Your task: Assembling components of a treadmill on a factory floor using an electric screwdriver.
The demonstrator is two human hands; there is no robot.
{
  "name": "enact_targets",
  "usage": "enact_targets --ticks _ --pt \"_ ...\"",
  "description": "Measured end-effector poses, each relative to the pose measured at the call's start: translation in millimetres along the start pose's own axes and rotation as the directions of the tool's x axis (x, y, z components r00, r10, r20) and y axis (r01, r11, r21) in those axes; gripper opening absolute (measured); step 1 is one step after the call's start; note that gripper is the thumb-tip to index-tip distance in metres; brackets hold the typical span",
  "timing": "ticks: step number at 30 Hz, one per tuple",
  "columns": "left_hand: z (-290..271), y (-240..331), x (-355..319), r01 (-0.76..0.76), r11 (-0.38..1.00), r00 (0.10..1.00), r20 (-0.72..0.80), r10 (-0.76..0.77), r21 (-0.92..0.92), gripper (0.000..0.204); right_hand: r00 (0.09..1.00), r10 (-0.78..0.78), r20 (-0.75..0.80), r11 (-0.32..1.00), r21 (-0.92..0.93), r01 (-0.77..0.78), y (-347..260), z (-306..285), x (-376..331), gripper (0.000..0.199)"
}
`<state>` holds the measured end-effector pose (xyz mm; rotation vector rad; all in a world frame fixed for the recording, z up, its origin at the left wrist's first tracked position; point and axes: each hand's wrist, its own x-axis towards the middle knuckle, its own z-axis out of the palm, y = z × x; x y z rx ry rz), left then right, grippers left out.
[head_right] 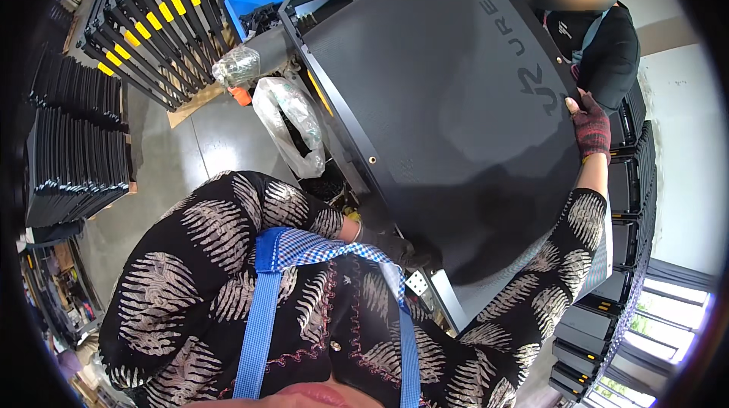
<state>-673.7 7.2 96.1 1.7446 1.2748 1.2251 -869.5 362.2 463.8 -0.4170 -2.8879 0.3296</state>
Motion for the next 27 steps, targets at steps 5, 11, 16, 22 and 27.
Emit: enact_targets --ticks 5,11,16,22,27 --pt "-8.2 -0.3 9.5 -0.017 0.999 0.999 0.042 0.015 0.036 0.031 0.999 0.017 0.029 1.000 0.002 -0.017 9.8 6.0 -2.0 0.051" --pt "-29.6 9.5 20.0 -0.023 0.997 0.995 0.094 0.016 0.071 0.032 0.998 0.046 0.052 0.999 -0.021 -0.045 36.3 22.1 2.0 0.050" --pt "-46.4 20.8 27.3 -0.028 0.996 0.985 0.170 0.013 0.082 0.034 0.998 0.039 0.057 0.999 0.031 -0.040 41.3 25.0 7.4 0.049" --pt "-64.7 38.7 31.1 -0.042 0.995 0.960 0.279 0.016 0.086 0.035 0.995 0.070 0.069 0.997 0.028 -0.072 54.6 29.1 12.4 0.054" --pt "-89.1 59.1 32.7 -0.040 0.995 0.940 0.342 0.005 0.096 0.037 0.981 0.155 0.119 0.988 -0.015 -0.154 23.3 30.1 5.6 0.055"
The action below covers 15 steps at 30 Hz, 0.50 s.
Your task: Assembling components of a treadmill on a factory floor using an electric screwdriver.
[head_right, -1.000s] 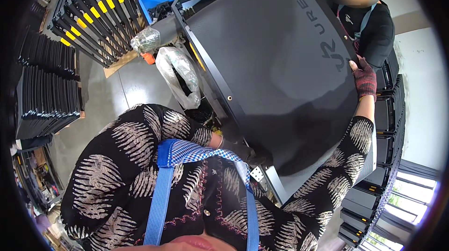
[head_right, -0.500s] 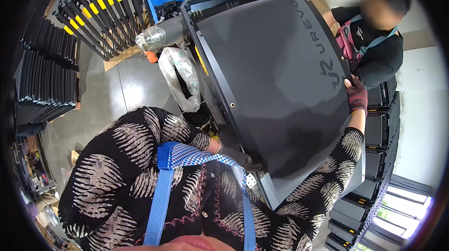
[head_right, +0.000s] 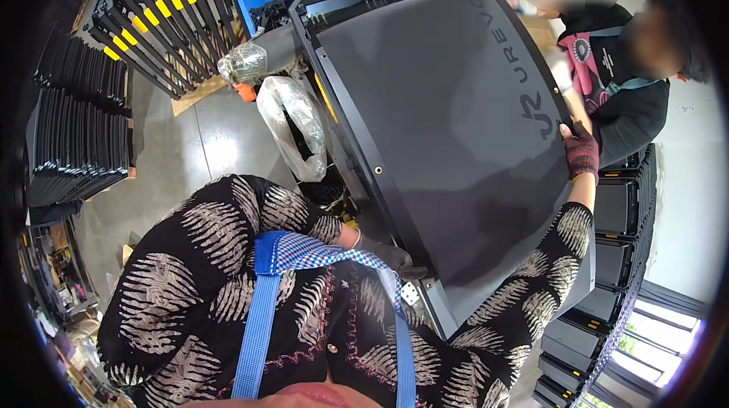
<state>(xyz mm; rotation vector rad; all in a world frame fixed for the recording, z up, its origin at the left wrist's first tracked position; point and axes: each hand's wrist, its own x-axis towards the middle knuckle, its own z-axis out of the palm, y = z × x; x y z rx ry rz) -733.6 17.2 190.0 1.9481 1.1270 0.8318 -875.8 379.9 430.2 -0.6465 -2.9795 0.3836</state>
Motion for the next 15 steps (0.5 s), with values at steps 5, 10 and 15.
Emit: enact_targets --ticks 5,10,15 --pt "-13.6 34.7 -7.9 -0.030 0.999 0.996 0.085 0.031 -0.021 0.038 0.935 -0.260 -0.240 0.960 -0.169 0.223 -40.9 -10.0 0.7 0.058" --pt "-31.3 33.5 -94.0 0.354 0.929 0.935 0.039 -0.352 -0.108 0.041 0.684 -0.579 -0.443 0.813 -0.250 0.526 -95.4 8.7 -42.7 0.054" --pt "-47.4 3.9 -236.3 0.748 0.662 0.616 -0.413 -0.670 0.042 0.034 0.636 -0.651 -0.414 0.747 -0.203 0.633 -130.3 26.8 -139.7 0.059"
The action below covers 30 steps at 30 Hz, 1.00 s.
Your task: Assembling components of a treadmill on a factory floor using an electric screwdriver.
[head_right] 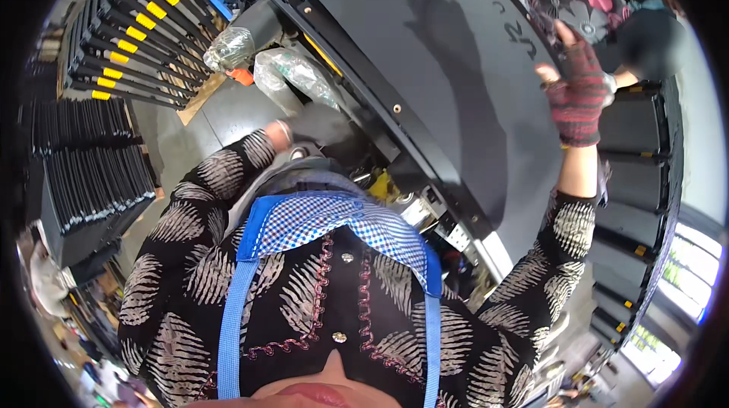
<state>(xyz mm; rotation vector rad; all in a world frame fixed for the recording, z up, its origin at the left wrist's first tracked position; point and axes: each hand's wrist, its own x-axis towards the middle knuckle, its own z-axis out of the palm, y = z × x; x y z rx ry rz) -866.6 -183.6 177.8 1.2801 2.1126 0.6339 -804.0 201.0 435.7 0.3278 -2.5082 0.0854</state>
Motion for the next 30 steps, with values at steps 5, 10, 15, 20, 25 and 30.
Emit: enact_targets --ticks 5,10,15,20,25,30 --pt "-1.6 -113.1 -27.7 0.238 0.952 0.929 -0.330 -0.165 0.194 0.027 0.987 0.138 0.080 0.973 0.178 -0.150 -98.9 0.3 -64.8 0.062" --pt "-6.7 -117.0 -22.2 0.386 0.819 0.922 -0.156 -0.354 0.424 0.025 0.869 0.491 0.069 0.839 0.233 -0.492 -189.4 16.1 -143.6 0.056" --pt "5.2 -99.2 -5.1 -0.017 0.835 0.995 0.092 -0.040 0.549 0.023 0.574 0.819 0.026 0.504 0.445 -0.740 -279.2 30.7 -205.7 0.045" --pt "9.4 -96.1 4.3 -0.157 0.822 0.964 0.267 0.006 0.547 0.023 0.246 0.967 0.071 0.157 0.594 -0.789 -341.9 59.5 -244.0 0.031" --pt "26.9 -126.7 16.4 -0.259 0.844 0.962 0.207 0.179 0.470 0.020 0.114 0.983 0.144 -0.004 0.639 -0.769 -387.9 96.5 -271.7 0.025" --pt "14.2 -128.5 22.7 -0.255 0.861 0.945 0.303 0.125 0.439 0.022 -0.145 0.955 0.258 -0.283 0.648 -0.707 -419.0 117.6 -299.2 0.024"
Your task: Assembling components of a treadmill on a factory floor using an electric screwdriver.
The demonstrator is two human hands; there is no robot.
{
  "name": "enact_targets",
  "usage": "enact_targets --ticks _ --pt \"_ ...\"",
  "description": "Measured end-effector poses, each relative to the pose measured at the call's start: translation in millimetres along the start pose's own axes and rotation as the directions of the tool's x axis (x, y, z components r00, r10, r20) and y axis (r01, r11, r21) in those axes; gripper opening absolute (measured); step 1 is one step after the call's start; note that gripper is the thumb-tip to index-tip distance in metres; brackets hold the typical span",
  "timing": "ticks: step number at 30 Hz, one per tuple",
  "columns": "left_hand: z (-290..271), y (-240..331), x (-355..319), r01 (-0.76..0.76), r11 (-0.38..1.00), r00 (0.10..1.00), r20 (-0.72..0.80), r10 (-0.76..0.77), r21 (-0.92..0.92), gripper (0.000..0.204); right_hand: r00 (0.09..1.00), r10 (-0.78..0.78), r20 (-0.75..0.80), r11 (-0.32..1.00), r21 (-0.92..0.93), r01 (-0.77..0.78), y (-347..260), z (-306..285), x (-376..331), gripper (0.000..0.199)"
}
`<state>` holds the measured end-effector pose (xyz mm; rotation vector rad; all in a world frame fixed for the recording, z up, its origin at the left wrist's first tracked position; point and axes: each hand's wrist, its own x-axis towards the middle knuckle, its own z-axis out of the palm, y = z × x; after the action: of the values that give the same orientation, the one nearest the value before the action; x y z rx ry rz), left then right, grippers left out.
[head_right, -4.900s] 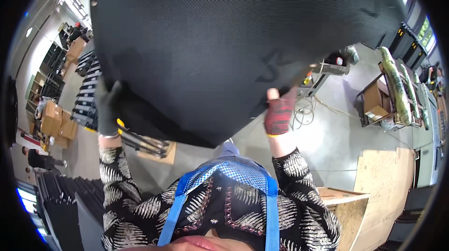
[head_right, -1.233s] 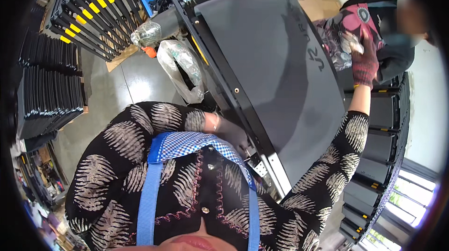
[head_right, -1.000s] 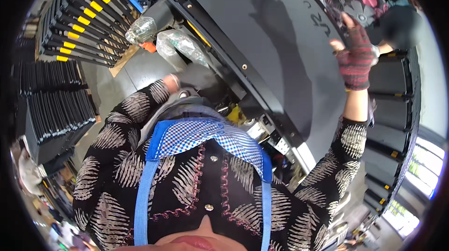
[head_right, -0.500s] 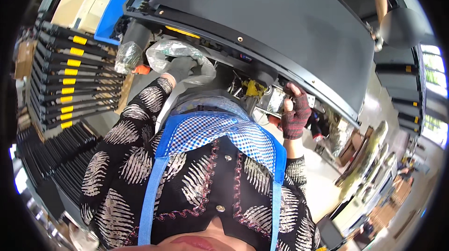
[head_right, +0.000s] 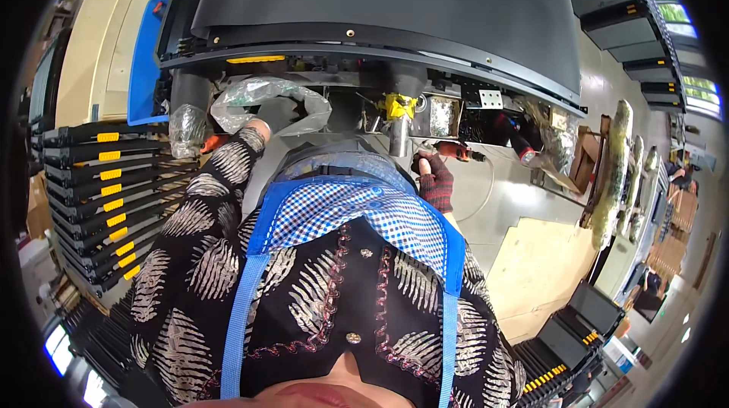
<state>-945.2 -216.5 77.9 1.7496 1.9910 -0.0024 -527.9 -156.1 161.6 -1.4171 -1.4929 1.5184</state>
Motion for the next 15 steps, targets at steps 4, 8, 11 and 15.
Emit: enact_targets --ticks 4,8,11,15 --pt "-3.7 -16.8 -7.6 0.063 0.993 0.997 -0.041 -0.068 -0.098 0.025 0.994 0.107 0.019 0.986 0.123 -0.109 62.0 -13.4 6.3 0.022" --pt "8.1 -40.9 -16.2 0.084 0.956 0.981 -0.146 -0.129 -0.282 0.029 0.892 0.451 0.027 0.831 0.354 -0.430 104.9 -30.8 26.7 0.027" --pt "6.3 -45.8 -26.8 0.082 0.926 0.973 -0.170 -0.154 -0.369 0.032 0.808 0.541 -0.232 0.837 0.238 -0.492 111.4 -35.2 42.3 0.033" --pt "-62.7 -1.9 -57.3 0.354 0.677 0.932 0.179 -0.316 -0.645 0.041 0.631 0.544 -0.553 0.796 0.104 -0.596 124.6 -38.9 72.5 0.044"
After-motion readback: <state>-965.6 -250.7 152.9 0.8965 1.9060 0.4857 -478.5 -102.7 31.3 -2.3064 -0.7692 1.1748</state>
